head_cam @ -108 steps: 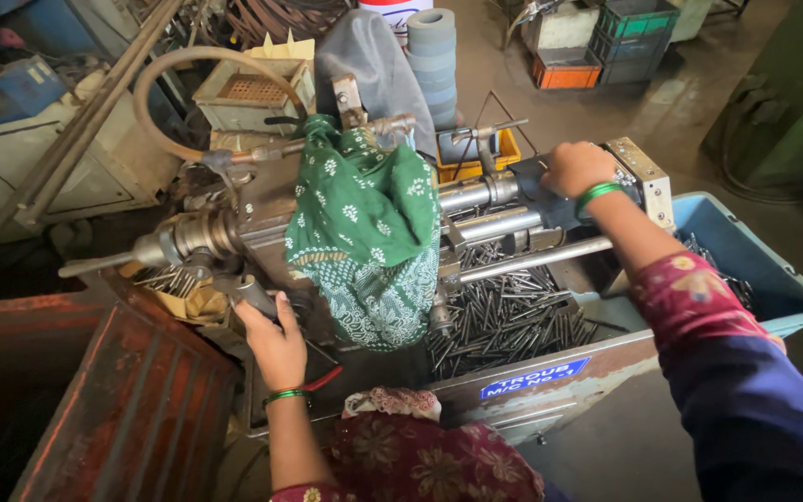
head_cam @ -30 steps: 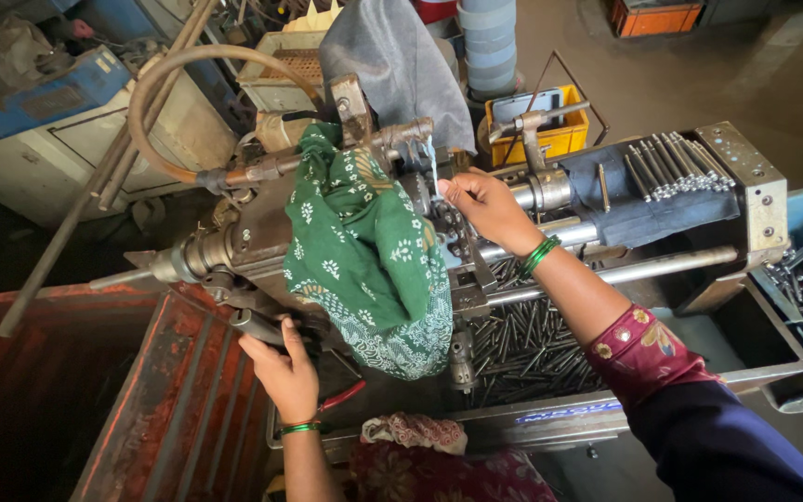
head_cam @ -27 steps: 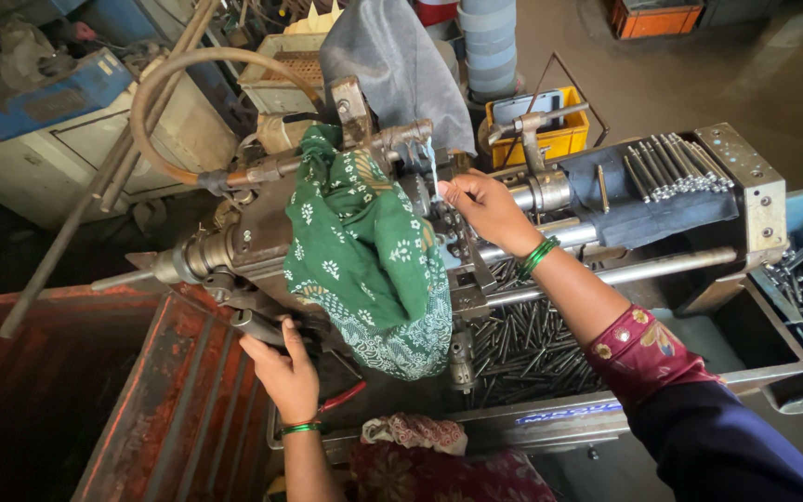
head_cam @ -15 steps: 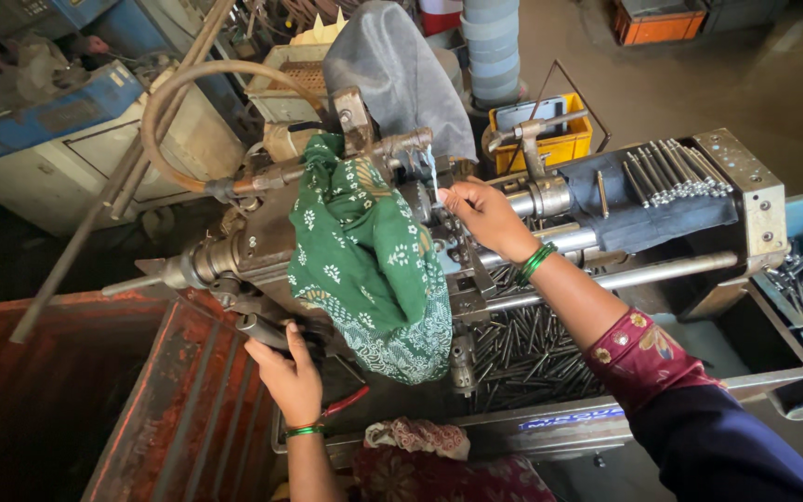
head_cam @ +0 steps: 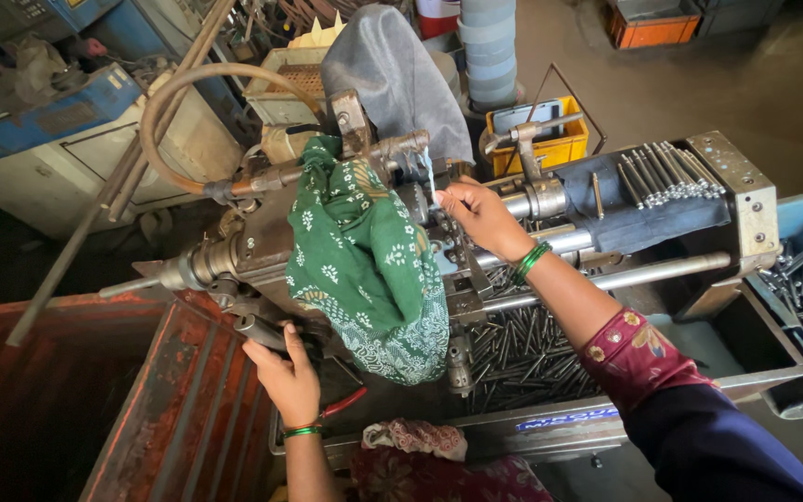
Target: The person repeatedly picks small metal rods from a bin, inserts them into a metal forming machine, and operates a lever to process each piece. The processed rods are collected in a tray below the machine.
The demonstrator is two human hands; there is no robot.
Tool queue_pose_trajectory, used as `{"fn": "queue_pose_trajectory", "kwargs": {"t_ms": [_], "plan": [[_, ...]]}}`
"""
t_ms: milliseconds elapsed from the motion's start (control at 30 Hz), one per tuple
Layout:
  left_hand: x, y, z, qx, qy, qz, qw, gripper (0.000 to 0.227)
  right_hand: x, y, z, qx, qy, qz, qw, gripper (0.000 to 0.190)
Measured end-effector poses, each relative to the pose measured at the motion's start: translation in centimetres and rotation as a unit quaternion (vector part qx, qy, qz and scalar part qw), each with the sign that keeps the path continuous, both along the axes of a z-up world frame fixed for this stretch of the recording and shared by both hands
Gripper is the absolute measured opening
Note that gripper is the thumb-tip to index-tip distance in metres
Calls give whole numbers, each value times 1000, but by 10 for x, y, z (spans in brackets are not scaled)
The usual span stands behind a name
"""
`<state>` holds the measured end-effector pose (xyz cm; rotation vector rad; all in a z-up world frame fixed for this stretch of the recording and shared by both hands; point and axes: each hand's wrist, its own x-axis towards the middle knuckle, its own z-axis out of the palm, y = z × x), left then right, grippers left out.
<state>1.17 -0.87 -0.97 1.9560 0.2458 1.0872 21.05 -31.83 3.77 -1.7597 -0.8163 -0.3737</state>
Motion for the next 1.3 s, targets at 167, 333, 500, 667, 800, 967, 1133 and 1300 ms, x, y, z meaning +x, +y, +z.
{"fn": "queue_pose_trajectory", "kwargs": {"t_ms": [167,333,500,667,800,967,1133,1300], "plan": [[-1,0,0,-5,0,-9,1000,36,4,-3,-4,-3,26,-8,1000,43],[-2,-1,4,-5,3,-11,1000,38,5,-21,-4,-11,29,-15,999,44],[-3,-1,5,23,-32,-25,999,36,2,-42,-6,22,72,-35,997,39],[-3,2,5,-10,24,1,1000,30,-8,-66,1,20,54,-104,993,36],[-3,1,2,21,-14,-8,1000,29,-19,-55,-2,223,220,-86,946,26],[-4,0,4,-2,-11,-23,1000,32,-23,-16,-10,432,305,8,849,24],[-3,2,4,-26,36,0,999,34,-25,5,-14,438,318,-2,841,24],[-2,2,0,9,-7,-14,1000,30,-37,12,-9,321,291,-42,900,41]]}}
